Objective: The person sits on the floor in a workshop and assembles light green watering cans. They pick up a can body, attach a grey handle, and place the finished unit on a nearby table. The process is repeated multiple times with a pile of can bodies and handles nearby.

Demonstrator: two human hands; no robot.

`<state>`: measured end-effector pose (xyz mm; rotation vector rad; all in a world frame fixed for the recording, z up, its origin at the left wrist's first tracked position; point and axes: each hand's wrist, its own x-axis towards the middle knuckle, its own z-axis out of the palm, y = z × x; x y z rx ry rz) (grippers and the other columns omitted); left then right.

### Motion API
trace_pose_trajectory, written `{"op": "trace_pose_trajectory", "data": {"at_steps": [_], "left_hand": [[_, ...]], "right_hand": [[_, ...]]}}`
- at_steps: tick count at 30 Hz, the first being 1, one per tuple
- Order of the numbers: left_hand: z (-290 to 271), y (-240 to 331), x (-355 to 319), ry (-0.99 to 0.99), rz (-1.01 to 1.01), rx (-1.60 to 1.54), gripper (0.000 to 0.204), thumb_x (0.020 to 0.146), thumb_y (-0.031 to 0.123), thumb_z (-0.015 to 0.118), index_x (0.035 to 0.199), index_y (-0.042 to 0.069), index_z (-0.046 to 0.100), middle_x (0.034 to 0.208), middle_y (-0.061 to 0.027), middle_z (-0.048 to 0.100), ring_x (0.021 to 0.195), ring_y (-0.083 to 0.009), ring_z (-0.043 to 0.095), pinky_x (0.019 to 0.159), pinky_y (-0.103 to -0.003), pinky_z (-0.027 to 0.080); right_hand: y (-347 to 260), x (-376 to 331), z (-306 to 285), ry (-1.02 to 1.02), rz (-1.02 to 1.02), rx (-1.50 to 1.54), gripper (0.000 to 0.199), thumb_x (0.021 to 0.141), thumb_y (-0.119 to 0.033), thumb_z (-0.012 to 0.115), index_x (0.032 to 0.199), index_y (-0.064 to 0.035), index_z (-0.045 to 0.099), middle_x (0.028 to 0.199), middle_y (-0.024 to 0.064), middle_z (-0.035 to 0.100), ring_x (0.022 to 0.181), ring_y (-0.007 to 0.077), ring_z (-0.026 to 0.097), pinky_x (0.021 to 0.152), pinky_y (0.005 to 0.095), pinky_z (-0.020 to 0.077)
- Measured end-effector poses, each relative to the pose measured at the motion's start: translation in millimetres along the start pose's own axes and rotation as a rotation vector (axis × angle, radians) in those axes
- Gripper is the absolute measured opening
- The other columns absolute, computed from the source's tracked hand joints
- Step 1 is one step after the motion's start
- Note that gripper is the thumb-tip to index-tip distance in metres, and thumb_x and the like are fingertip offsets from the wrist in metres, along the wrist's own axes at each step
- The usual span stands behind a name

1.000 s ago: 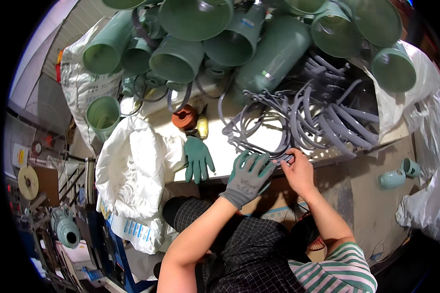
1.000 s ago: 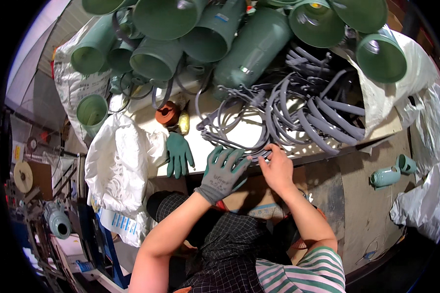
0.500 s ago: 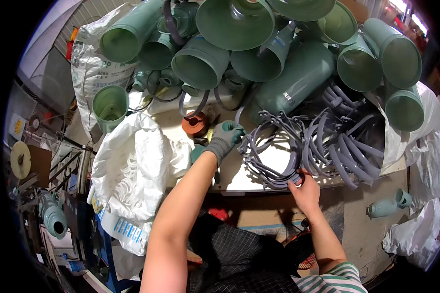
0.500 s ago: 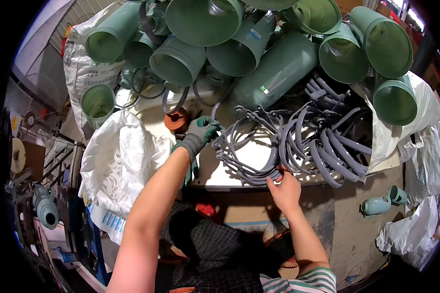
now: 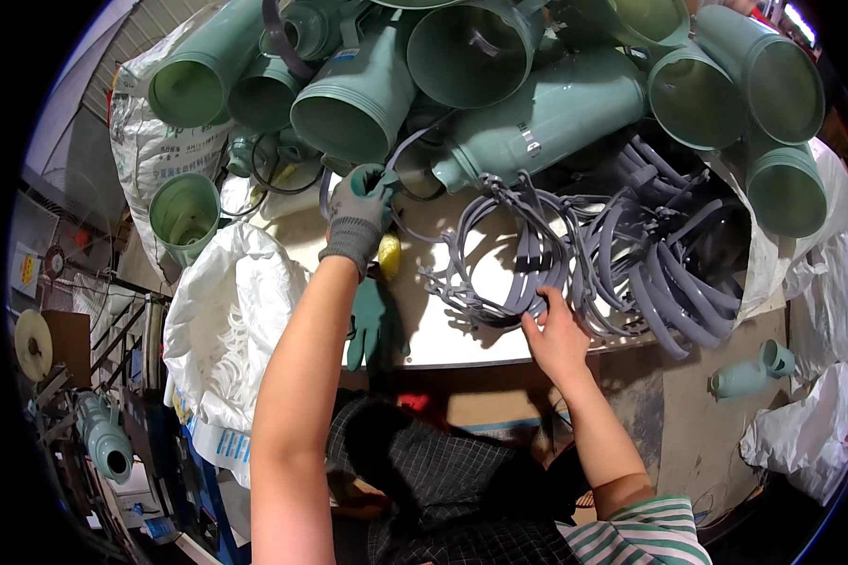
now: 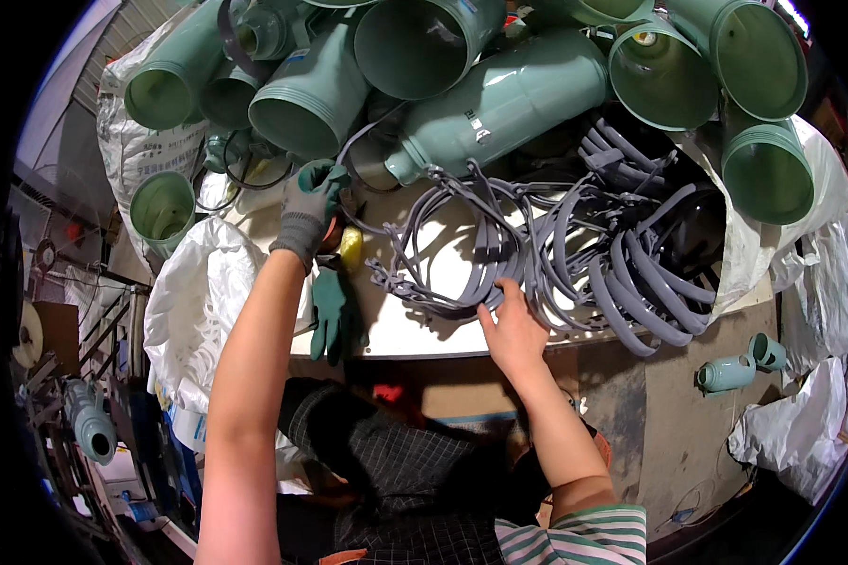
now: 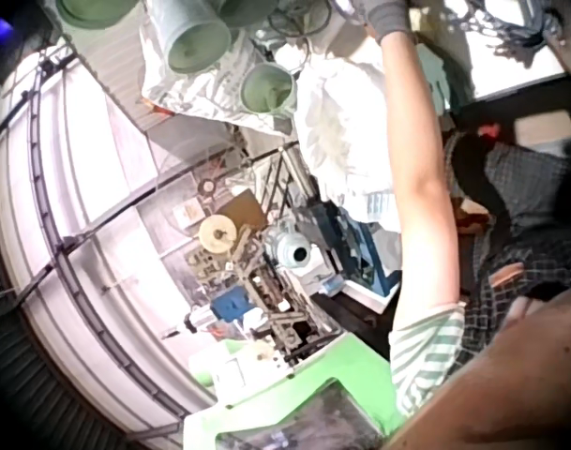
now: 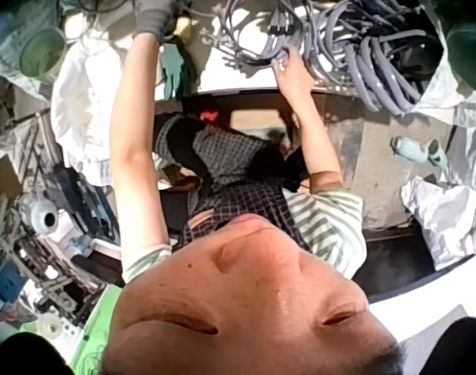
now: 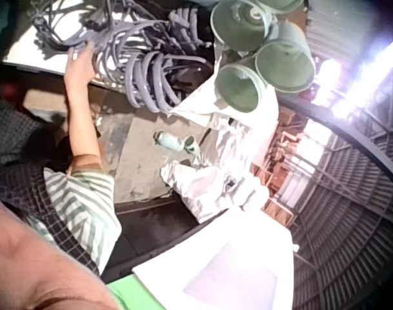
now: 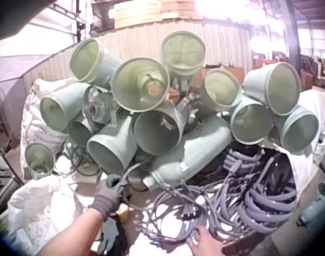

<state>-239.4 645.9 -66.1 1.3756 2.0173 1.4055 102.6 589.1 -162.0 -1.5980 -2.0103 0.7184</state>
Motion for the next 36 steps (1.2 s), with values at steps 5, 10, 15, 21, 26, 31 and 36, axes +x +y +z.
{"op": "trace_pose_trajectory", "data": {"at_steps": [5,10,15,21,26,31,36], "left_hand": [[5.7,-51.9,-34.2,0.036,-0.086,-0.253,0.033,0.096,0.012,0.073,0.124,0.002,0.06,0.099,-0.0085,0.066,0.075,-0.0141,0.063,0.062,-0.028,0.052],[-14.3,-2.9,-178.0,0.013,-0.358,-0.496,0.047,0.1,0.016,0.069,0.141,0.002,0.052,0.126,-0.0118,0.063,0.108,-0.018,0.062,0.094,-0.031,0.053],[-91.7,4.1,-302.6,0.124,-0.123,0.128,0.046,0.093,0.011,0.071,0.136,0.0,0.056,0.127,-0.0185,0.062,0.108,-0.029,0.065,0.095,-0.038,0.052],[-185.5,-31.8,-505.2,0.684,-0.364,0.122,0.044,0.093,0.003,0.068,0.134,-0.001,0.057,0.125,-0.0161,0.062,0.108,-0.0276,0.065,0.095,-0.037,0.053],[-227.0,0.4,-599.7,1.057,-0.484,0.461,0.037,0.096,0.002,0.066,0.133,0.0,0.058,0.125,-0.0132,0.061,0.11,-0.0229,0.062,0.097,-0.031,0.049],[-203.0,-18.6,-760.1,1.43,-0.779,0.281,0.031,0.105,0.009,0.058,0.135,0.0,0.058,0.132,-0.0107,0.061,0.117,-0.0187,0.06,0.099,-0.031,0.051],[-201.5,-33.1,-738.1,1.258,-0.691,0.52,0.031,0.106,0.007,0.056,0.134,-0.006,0.057,0.131,-0.0167,0.064,0.122,-0.0256,0.06,0.109,-0.037,0.046]], "right_hand": [[1.6,7.4,18.4,0.129,-0.185,-0.115,0.051,0.09,-0.027,0.075,0.137,-0.0144,0.059,0.093,0.0071,0.065,0.085,0.0249,0.066,0.077,0.0414,0.0523],[10.9,-9.1,-3.6,0.026,-0.116,0.372,0.063,0.095,-0.024,0.075,0.15,-0.0061,0.05,0.103,0.0084,0.063,0.085,0.0141,0.06,0.079,0.0313,0.051],[18.5,-46.8,12.2,0.115,-0.143,0.437,0.058,0.093,-0.012,0.07,0.143,0.0036,0.046,0.108,0.011,0.051,0.088,0.0202,0.052,0.083,0.0341,0.0466],[-44.9,-124.8,54.4,-0.088,-0.585,0.387,0.041,0.091,-0.009,0.072,0.126,-0.0006,0.054,0.107,0.0126,0.05,0.089,0.0239,0.049,0.08,0.0347,0.0438],[-116.9,-149.7,106.5,-0.627,-0.791,0.529,0.033,0.092,0.001,0.067,0.124,-0.0004,0.058,0.108,0.0075,0.055,0.094,0.0171,0.056,0.085,0.0272,0.0465],[-218.2,-95.0,144.1,-0.209,-0.948,0.516,0.024,0.094,0.0,0.064,0.117,0.0006,0.056,0.102,0.0126,0.054,0.087,0.0257,0.052,0.082,0.0363,0.0453],[-210.4,71.9,162.4,0.246,-0.668,-0.661,0.041,0.087,-0.018,0.067,0.122,0.0033,0.061,0.123,0.0199,0.059,0.113,0.0391,0.058,0.089,0.0477,0.0535]]}}
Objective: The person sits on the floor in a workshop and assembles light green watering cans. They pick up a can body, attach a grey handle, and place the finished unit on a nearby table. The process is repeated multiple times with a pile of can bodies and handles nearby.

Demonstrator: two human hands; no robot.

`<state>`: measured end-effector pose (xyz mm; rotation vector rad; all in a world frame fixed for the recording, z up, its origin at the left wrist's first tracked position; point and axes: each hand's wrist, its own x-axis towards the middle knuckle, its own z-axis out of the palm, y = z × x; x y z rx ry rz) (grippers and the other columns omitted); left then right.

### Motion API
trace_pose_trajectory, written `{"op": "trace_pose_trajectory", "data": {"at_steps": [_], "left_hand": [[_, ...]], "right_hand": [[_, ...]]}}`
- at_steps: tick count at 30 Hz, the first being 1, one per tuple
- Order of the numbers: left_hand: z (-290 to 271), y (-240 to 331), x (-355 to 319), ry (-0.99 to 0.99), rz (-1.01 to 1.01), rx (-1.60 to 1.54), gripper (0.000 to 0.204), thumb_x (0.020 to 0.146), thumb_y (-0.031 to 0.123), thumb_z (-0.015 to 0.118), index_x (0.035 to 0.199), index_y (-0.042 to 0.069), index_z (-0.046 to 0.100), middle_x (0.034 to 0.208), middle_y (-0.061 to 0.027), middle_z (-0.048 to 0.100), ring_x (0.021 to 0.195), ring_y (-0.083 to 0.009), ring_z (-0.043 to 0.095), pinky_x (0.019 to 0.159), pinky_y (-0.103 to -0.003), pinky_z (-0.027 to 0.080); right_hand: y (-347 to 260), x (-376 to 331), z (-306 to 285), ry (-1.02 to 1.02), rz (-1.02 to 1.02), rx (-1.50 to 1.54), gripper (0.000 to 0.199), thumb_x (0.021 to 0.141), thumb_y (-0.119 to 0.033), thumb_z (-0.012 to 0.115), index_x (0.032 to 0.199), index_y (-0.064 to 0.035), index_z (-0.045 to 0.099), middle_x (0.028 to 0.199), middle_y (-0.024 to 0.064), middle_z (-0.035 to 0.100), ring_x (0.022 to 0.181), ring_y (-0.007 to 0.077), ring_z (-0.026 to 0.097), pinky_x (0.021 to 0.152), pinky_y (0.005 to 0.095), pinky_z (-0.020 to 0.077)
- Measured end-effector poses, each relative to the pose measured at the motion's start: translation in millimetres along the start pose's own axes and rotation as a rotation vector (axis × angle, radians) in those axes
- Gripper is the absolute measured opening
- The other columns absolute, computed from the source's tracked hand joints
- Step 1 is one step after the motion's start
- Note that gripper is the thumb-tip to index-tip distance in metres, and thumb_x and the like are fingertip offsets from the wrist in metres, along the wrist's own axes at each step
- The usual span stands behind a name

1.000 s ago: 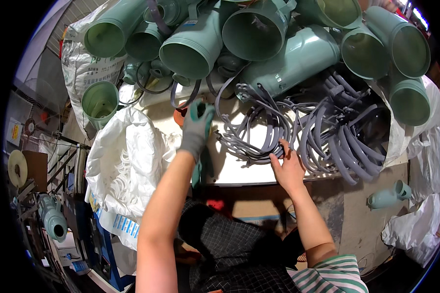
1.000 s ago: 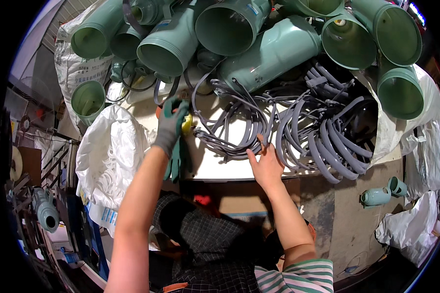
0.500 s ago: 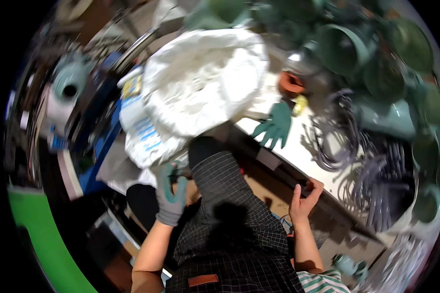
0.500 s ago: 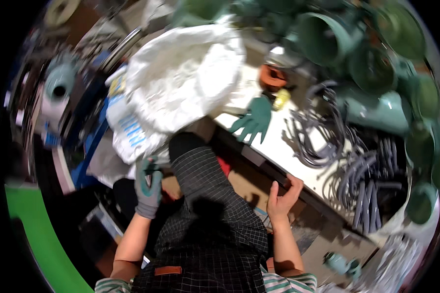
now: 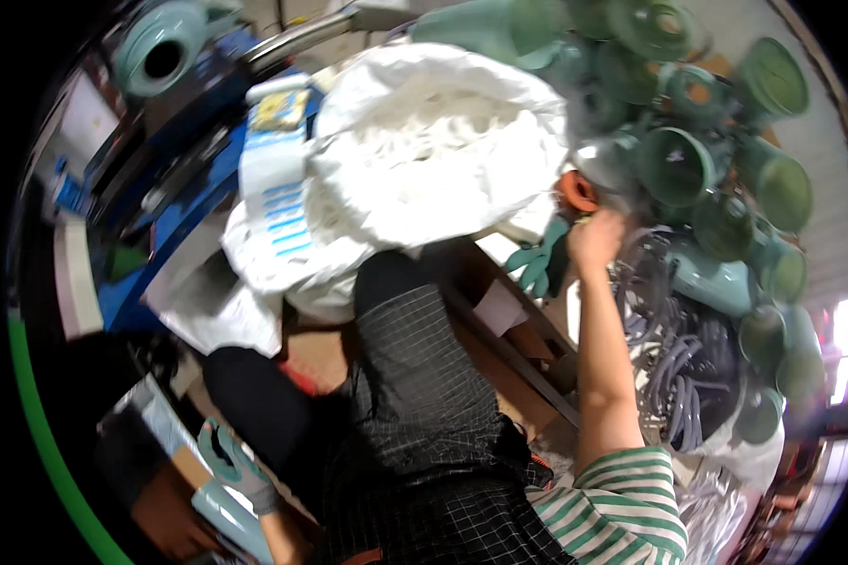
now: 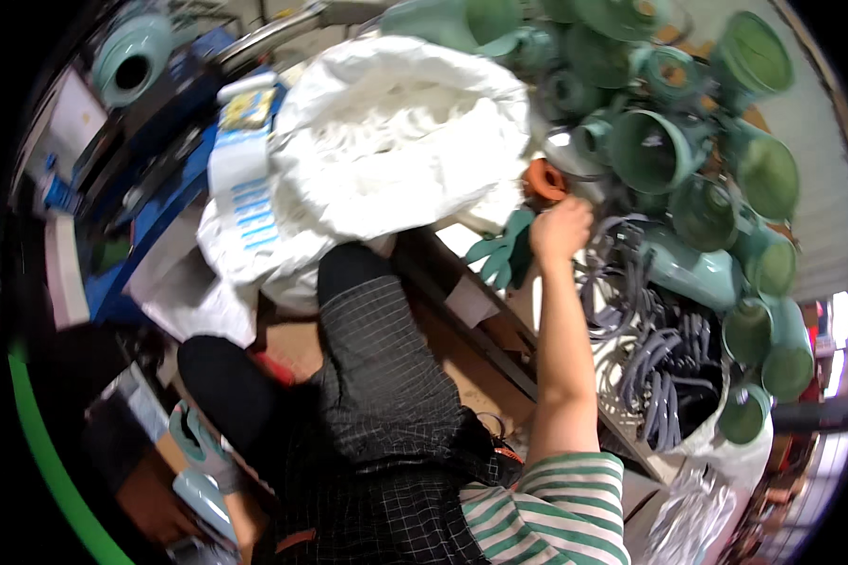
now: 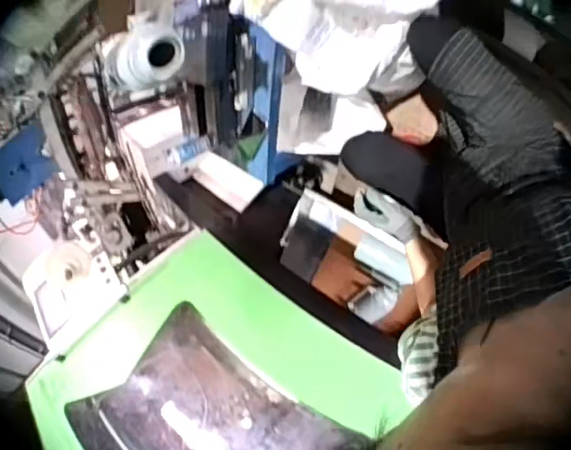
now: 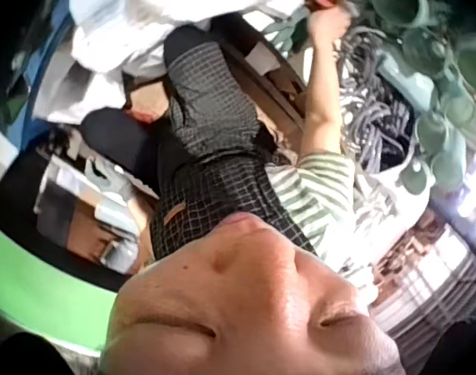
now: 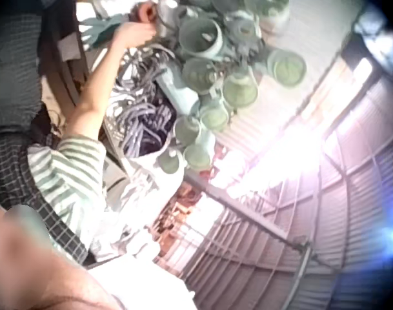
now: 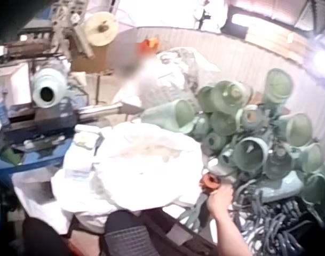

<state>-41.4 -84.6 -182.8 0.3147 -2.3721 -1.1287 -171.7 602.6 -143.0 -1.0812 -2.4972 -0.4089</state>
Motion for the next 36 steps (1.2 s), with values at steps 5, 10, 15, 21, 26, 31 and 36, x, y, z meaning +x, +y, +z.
{"op": "trace_pose_trajectory", "data": {"at_steps": [5,10,15,21,26,31,36], "left_hand": [[37.1,78.4,23.1,-0.134,0.079,-0.29,0.026,0.106,0.007,0.053,0.127,-0.006,0.061,0.123,-0.0159,0.065,0.109,-0.0254,0.063,0.096,-0.036,0.051],[68.1,168.0,14.4,-0.555,-0.008,-0.601,0.015,0.097,0.009,0.06,0.1,-0.003,0.068,0.097,-0.0111,0.066,0.082,-0.0173,0.064,0.071,-0.029,0.052],[78.8,175.3,15.8,-0.626,0.206,-0.568,0.024,0.101,0.017,0.061,0.115,-0.003,0.065,0.107,-0.0142,0.068,0.091,-0.0223,0.067,0.08,-0.032,0.054],[37.5,137.7,20.4,-0.646,0.493,-0.131,0.031,0.102,0.017,0.056,0.125,-0.003,0.06,0.111,-0.0183,0.069,0.099,-0.0339,0.067,0.086,-0.042,0.054],[46.9,63.3,-8.1,-0.698,0.217,-0.242,0.033,0.103,0.024,0.055,0.124,-0.001,0.059,0.11,-0.0148,0.069,0.098,-0.0294,0.068,0.084,-0.04,0.054],[43.4,121.9,12.1,-0.433,-0.515,-0.722,0.022,0.099,0.025,0.064,0.096,0.003,0.066,0.089,-0.0086,0.07,0.083,-0.023,0.069,0.07,-0.035,0.052],[49.5,134.9,22.7,-0.232,0.691,-0.006,0.01,0.091,0.012,0.069,0.089,0.003,0.072,0.085,-0.0139,0.069,0.079,-0.0333,0.066,0.068,-0.041,0.053]], "right_hand": [[-16.5,-15.6,-54.1,0.284,-0.281,0.469,0.015,0.086,-0.018,0.074,0.091,-0.0059,0.067,0.108,0.0115,0.065,0.113,0.0325,0.056,0.098,0.0483,0.0413],[-79.4,-60.7,-213.0,0.404,-0.699,1.11,0.009,0.08,0.0,0.07,0.085,-0.0062,0.064,0.08,0.0092,0.063,0.073,0.0319,0.059,0.069,0.0415,0.0455],[-157.1,-161.7,-274.3,0.39,-1.307,1.267,0.021,0.077,-0.019,0.067,0.092,-0.0043,0.066,0.078,0.0035,0.052,0.073,0.0215,0.058,0.077,0.0393,0.0495],[-181.5,-227.7,-260.9,0.054,-1.503,1.307,0.024,0.089,-0.027,0.072,0.09,-0.0048,0.061,0.088,0.0075,0.056,0.083,0.0263,0.058,0.081,0.039,0.0478],[-179.9,-270.4,-255.4,-0.163,-1.389,1.767,0.044,0.083,-0.029,0.08,0.113,-0.0031,0.06,0.117,0.016,0.056,0.104,0.0364,0.059,0.091,0.0452,0.0517],[-188.2,-300.7,-228.3,-0.487,-1.282,1.599,0.055,0.081,-0.019,0.077,0.127,-0.0006,0.052,0.118,0.0194,0.058,0.113,0.039,0.058,0.093,0.0452,0.0518],[-194.1,-293.2,-214.7,-0.629,-1.232,1.122,0.054,0.072,-0.02,0.082,0.112,0.0002,0.052,0.095,0.0196,0.065,0.094,0.0408,0.064,0.085,0.0488,0.0517]]}}
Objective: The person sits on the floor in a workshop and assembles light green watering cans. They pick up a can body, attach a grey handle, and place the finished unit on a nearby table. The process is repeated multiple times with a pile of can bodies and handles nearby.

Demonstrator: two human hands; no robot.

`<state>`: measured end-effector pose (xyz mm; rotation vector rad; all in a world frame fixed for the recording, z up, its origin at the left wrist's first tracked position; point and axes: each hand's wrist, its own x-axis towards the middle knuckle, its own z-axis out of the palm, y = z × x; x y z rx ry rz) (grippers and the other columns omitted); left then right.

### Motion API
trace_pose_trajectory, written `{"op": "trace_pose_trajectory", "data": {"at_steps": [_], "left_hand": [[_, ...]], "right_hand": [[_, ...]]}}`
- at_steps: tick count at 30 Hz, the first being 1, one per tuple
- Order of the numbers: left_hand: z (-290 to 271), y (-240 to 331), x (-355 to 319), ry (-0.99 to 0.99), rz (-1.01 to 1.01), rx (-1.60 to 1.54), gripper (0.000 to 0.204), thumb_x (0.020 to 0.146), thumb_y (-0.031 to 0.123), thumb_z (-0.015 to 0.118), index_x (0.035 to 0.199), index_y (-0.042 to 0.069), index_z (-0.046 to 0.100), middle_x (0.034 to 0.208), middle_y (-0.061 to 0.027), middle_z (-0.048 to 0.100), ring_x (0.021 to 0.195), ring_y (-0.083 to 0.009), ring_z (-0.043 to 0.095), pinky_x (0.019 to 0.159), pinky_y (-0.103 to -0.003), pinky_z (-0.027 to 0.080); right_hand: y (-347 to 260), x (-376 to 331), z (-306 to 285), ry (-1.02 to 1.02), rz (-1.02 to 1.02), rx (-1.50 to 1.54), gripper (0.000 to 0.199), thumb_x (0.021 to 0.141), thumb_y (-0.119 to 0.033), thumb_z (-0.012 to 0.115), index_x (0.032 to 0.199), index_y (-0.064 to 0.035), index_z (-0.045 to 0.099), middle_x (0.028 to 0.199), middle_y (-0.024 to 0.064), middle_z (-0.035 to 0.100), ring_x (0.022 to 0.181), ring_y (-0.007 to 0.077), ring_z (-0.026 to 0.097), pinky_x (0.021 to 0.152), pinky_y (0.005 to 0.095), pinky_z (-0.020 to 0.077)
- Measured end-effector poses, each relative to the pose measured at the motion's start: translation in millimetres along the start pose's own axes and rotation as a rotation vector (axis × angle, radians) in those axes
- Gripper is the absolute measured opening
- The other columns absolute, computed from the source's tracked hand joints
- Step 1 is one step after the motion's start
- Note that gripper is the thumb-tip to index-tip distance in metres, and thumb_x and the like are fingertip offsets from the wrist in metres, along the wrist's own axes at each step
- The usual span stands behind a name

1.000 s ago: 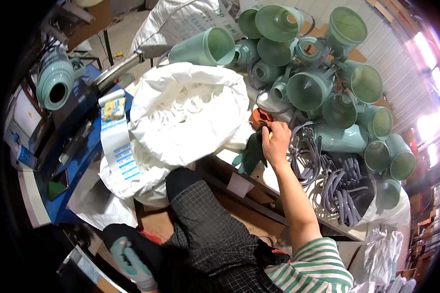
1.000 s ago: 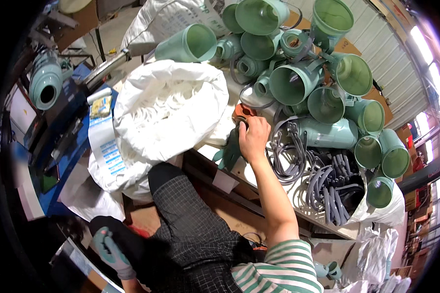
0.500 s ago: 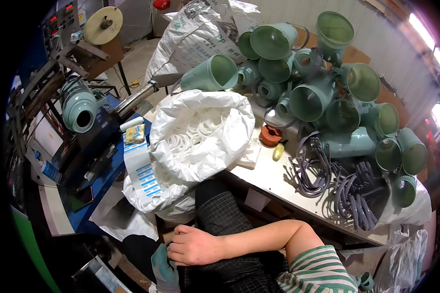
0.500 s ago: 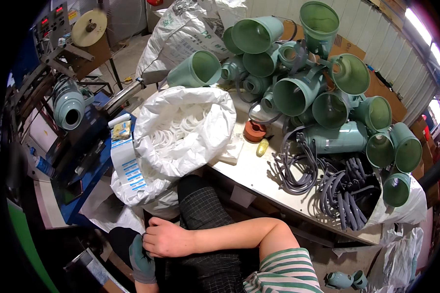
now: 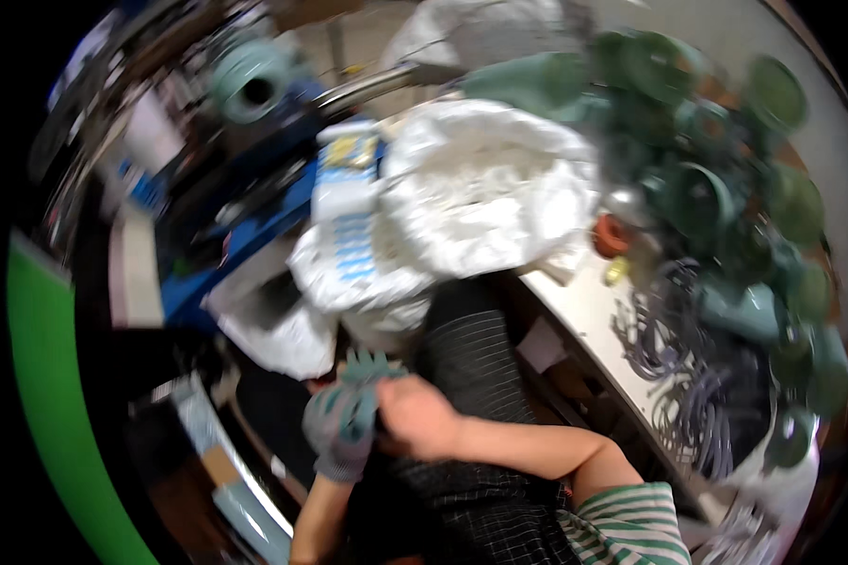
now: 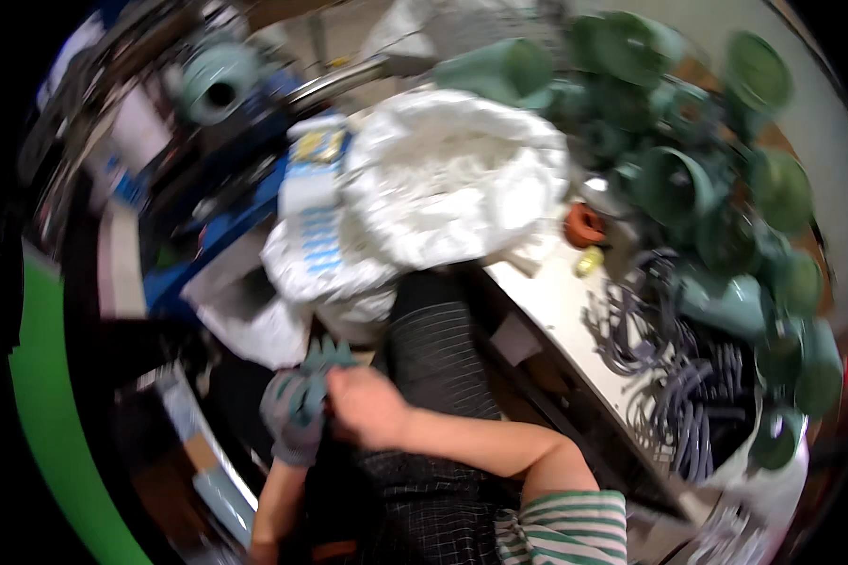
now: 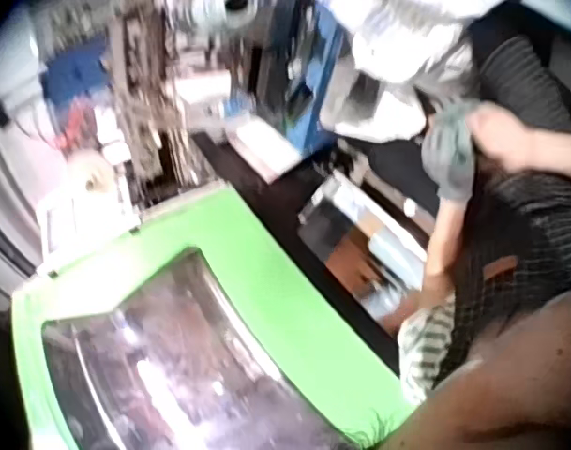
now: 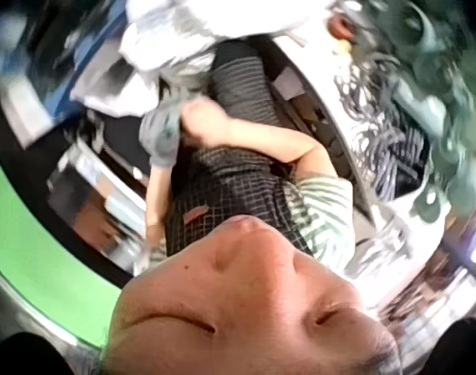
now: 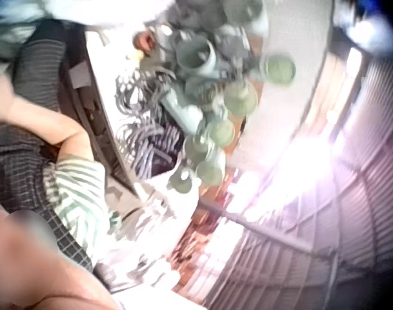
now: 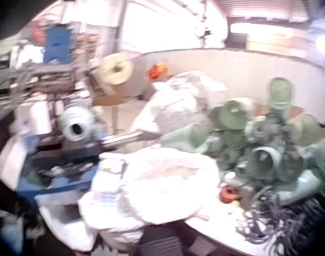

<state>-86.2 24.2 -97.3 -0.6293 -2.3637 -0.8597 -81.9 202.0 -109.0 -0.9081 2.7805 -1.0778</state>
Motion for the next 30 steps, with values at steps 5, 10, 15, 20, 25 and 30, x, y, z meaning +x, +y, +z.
{"op": "trace_pose_trajectory", "data": {"at_steps": [5,10,15,20,25,30], "left_hand": [[24.7,14.4,-5.3,-0.072,-0.104,-0.061,0.015,0.089,0.025,0.073,0.092,0.01,0.072,0.094,-0.0103,0.07,0.088,-0.0331,0.067,0.076,-0.045,0.054],[40.6,35.1,-24.9,-0.348,-0.298,-0.437,0.025,0.092,0.019,0.073,0.077,0.005,0.058,0.078,-0.0137,0.055,0.075,-0.0348,0.059,0.067,-0.044,0.048],[44.5,29.2,-25.0,-0.273,-0.427,-0.487,0.028,0.096,0.025,0.071,0.081,0.004,0.06,0.08,-0.0129,0.059,0.075,-0.0354,0.06,0.069,-0.042,0.049],[81.2,5.9,-39.3,-0.135,-0.778,-0.741,0.025,0.089,0.015,0.078,0.11,0.004,0.071,0.093,-0.0098,0.073,0.085,-0.0218,0.069,0.081,-0.035,0.054],[109.3,-16.2,-70.8,-0.252,-0.806,-1.08,0.023,0.091,0.013,0.076,0.109,0.007,0.062,0.092,-0.0028,0.064,0.085,-0.0157,0.062,0.079,-0.032,0.053],[129.6,-53.7,-144.2,-0.582,-0.855,-1.391,0.038,0.108,0.016,0.054,0.143,0.005,0.055,0.121,-0.004,0.067,0.106,-0.0133,0.064,0.087,-0.029,0.053]], "right_hand": [[31.3,3.3,-20.8,-0.053,0.239,0.89,0.076,0.08,-0.017,0.077,0.147,0.0033,0.047,0.144,0.0223,0.059,0.127,0.0373,0.06,0.108,0.0434,0.0477],[37.9,14.2,-33.9,0.269,0.546,2.198,0.077,0.097,-0.044,0.06,0.146,0.0121,0.043,0.145,0.0248,0.055,0.133,0.0369,0.054,0.116,0.0474,0.0404],[56.8,9.9,1.0,0.331,0.51,2.106,0.065,0.098,-0.038,0.054,0.139,0.0119,0.051,0.142,0.0249,0.058,0.131,0.0375,0.056,0.116,0.0496,0.0397],[41.3,5.5,29.4,0.326,0.681,1.711,0.05,0.095,-0.027,0.054,0.136,0.0028,0.059,0.133,0.0164,0.064,0.123,0.032,0.06,0.113,0.0464,0.0426],[55.0,-17.8,49.4,0.285,0.541,1.206,0.034,0.107,-0.031,0.06,0.107,0.0022,0.068,0.103,0.0031,0.063,0.096,0.0108,0.053,0.086,0.031,0.0452],[60.3,-30.1,65.1,0.015,0.362,0.94,0.05,0.11,-0.041,0.049,0.106,0.0038,0.071,0.097,0.0044,0.069,0.087,0.0137,0.06,0.08,0.0291,0.0472]]}}
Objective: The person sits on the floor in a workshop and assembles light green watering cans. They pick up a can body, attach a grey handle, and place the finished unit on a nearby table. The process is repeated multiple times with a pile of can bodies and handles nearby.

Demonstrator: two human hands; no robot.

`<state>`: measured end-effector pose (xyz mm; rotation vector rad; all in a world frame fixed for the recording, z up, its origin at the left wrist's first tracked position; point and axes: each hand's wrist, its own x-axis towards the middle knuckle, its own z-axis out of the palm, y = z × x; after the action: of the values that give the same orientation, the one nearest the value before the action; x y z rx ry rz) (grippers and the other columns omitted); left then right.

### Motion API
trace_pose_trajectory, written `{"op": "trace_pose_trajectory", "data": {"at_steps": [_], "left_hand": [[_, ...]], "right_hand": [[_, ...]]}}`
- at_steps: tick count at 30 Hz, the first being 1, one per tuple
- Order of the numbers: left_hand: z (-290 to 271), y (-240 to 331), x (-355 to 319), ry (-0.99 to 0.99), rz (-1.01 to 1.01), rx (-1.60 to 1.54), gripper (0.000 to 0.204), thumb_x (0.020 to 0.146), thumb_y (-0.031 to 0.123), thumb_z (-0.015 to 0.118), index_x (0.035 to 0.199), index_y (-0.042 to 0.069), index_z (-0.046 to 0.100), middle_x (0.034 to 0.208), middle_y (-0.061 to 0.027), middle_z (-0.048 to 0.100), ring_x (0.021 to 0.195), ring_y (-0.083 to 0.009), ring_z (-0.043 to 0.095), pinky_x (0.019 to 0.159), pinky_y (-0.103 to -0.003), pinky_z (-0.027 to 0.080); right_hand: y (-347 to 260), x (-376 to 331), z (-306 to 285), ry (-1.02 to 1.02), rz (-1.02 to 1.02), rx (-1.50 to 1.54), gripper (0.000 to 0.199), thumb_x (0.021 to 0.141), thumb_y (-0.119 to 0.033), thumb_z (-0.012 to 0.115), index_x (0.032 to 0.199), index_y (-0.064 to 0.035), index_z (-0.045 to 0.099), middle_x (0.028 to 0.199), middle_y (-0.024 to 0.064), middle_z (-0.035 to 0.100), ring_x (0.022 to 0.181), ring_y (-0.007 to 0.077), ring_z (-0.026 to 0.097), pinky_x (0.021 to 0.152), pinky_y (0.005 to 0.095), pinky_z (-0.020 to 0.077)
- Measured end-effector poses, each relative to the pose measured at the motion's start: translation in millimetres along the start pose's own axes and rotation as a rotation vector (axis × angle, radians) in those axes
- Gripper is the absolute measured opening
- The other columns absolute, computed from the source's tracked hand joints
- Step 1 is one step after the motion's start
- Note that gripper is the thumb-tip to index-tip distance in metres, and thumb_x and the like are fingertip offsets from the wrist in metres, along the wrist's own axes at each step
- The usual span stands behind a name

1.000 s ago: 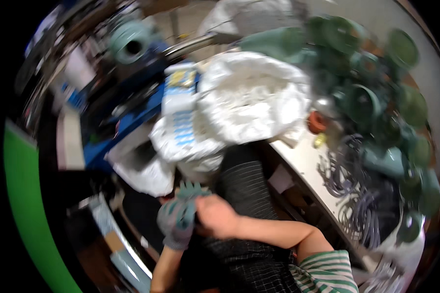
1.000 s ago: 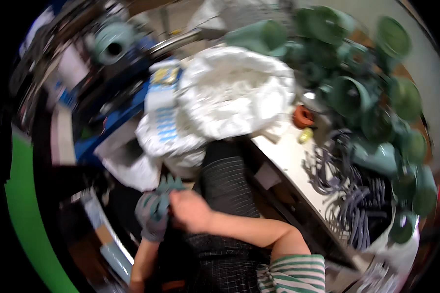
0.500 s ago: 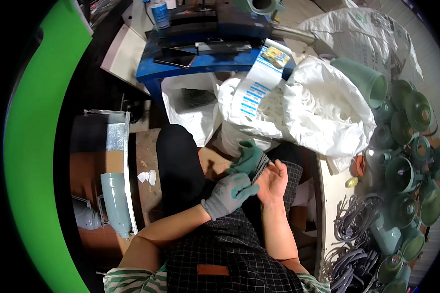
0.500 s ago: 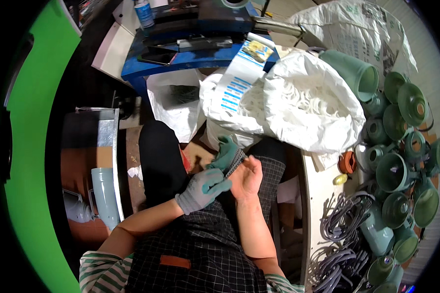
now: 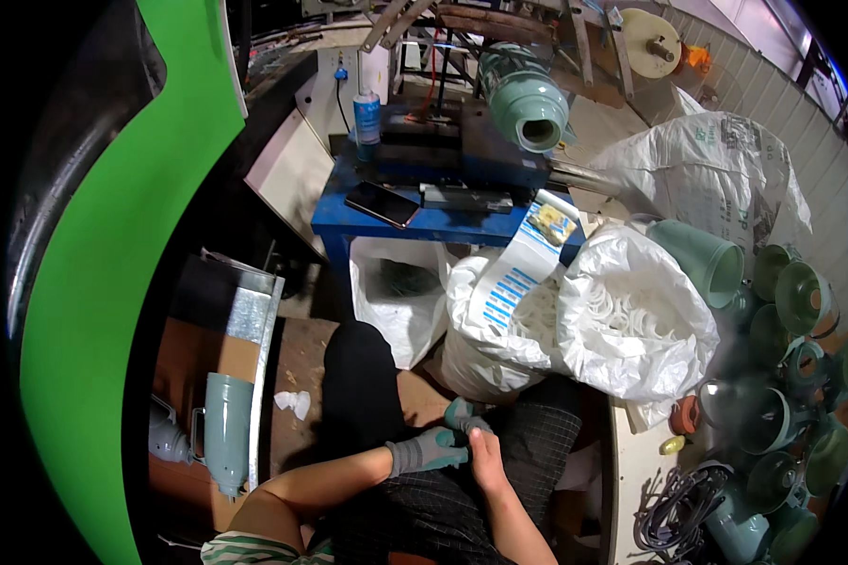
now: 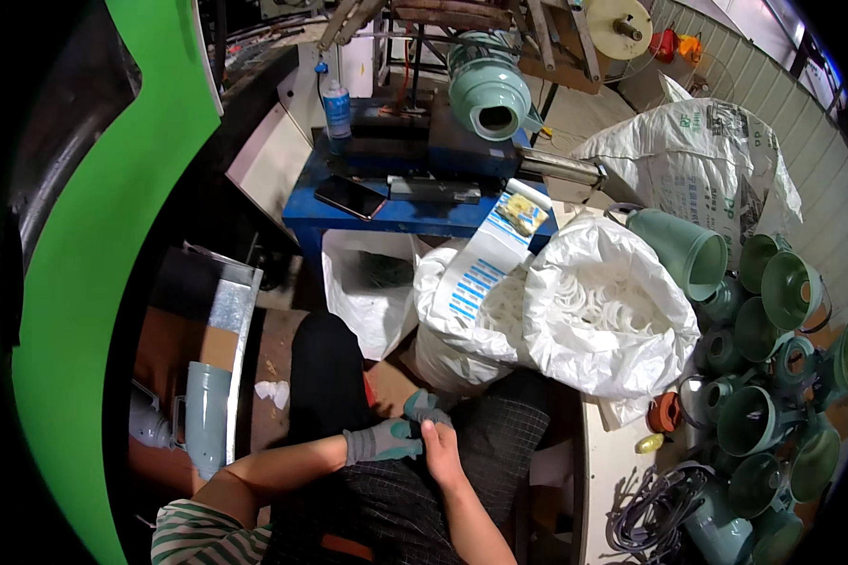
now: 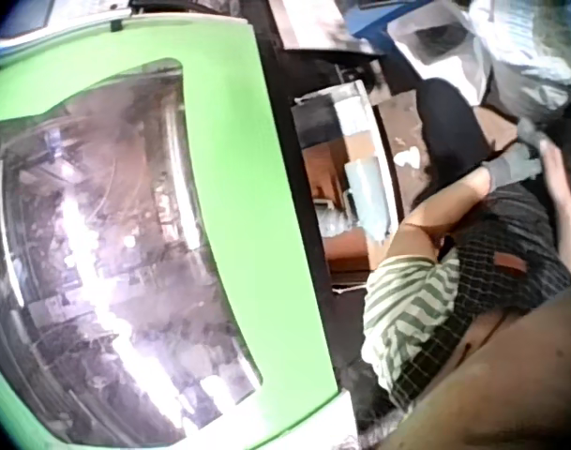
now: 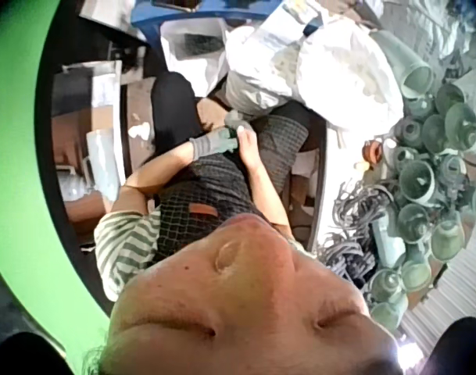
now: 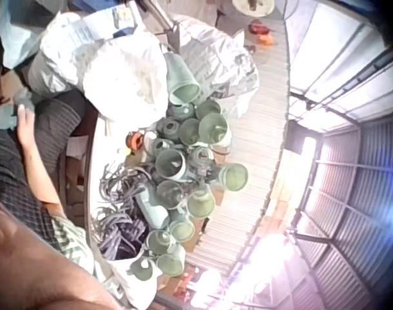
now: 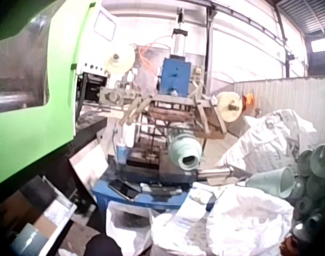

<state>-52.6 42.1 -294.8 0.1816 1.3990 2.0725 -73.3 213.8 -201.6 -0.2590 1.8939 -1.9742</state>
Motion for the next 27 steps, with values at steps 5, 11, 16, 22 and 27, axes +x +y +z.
{"op": "trace_pose_trajectory", "data": {"at_steps": [5,11,16,22,27], "left_hand": [[18.4,75.7,-7.0,0.267,-0.01,-0.028,0.025,0.106,0.018,0.057,0.128,0.009,0.061,0.083,0.001,0.063,0.069,-0.0096,0.063,0.056,-0.027,0.048],[88.3,127.8,-11.1,0.254,0.313,1.065,0.033,0.097,0.039,0.066,0.093,0.007,0.069,0.091,-0.0148,0.07,0.084,-0.0373,0.067,0.072,-0.045,0.053],[87.1,96.8,-28.3,0.41,0.23,1.028,0.033,0.098,0.04,0.066,0.097,0.008,0.069,0.09,-0.0155,0.069,0.088,-0.0382,0.068,0.073,-0.047,0.053],[94.5,100.7,-19.9,0.418,0.111,1.065,0.027,0.099,0.036,0.065,0.103,0.009,0.069,0.095,-0.0155,0.07,0.087,-0.0384,0.069,0.073,-0.047,0.054],[106.1,94.7,-16.7,0.37,0.26,0.747,0.021,0.098,0.027,0.07,0.094,0.007,0.068,0.083,-0.0154,0.067,0.074,-0.036,0.065,0.066,-0.043,0.051]], "right_hand": [[-14.7,1.4,1.7,0.063,-0.097,-0.106,0.026,0.1,-0.009,0.049,0.093,0.0065,0.07,0.085,0.0073,0.068,0.084,0.0138,0.06,0.077,0.0327,0.048],[39.5,6.5,-36.2,0.103,0.053,0.21,0.024,0.095,-0.015,0.07,0.113,0.0012,0.073,0.102,0.0109,0.074,0.09,0.016,0.068,0.08,0.0344,0.0553],[-8.9,13.7,-12.1,-0.159,0.263,0.877,0.062,0.11,-0.028,0.048,0.164,-0.0053,0.027,0.165,0.0188,0.036,0.148,0.0346,0.042,0.121,0.0446,0.0377],[-26.5,20.3,-16.4,-0.045,0.13,1.323,0.061,0.108,-0.017,0.054,0.164,-0.0153,0.029,0.169,0.014,0.029,0.152,0.036,0.035,0.125,0.0499,0.0318],[-46.3,27.1,-19.2,0.0,0.002,1.322,0.06,0.107,-0.011,0.055,0.162,-0.012,0.032,0.167,0.0143,0.031,0.153,0.0366,0.033,0.126,0.0462,0.0306]]}}
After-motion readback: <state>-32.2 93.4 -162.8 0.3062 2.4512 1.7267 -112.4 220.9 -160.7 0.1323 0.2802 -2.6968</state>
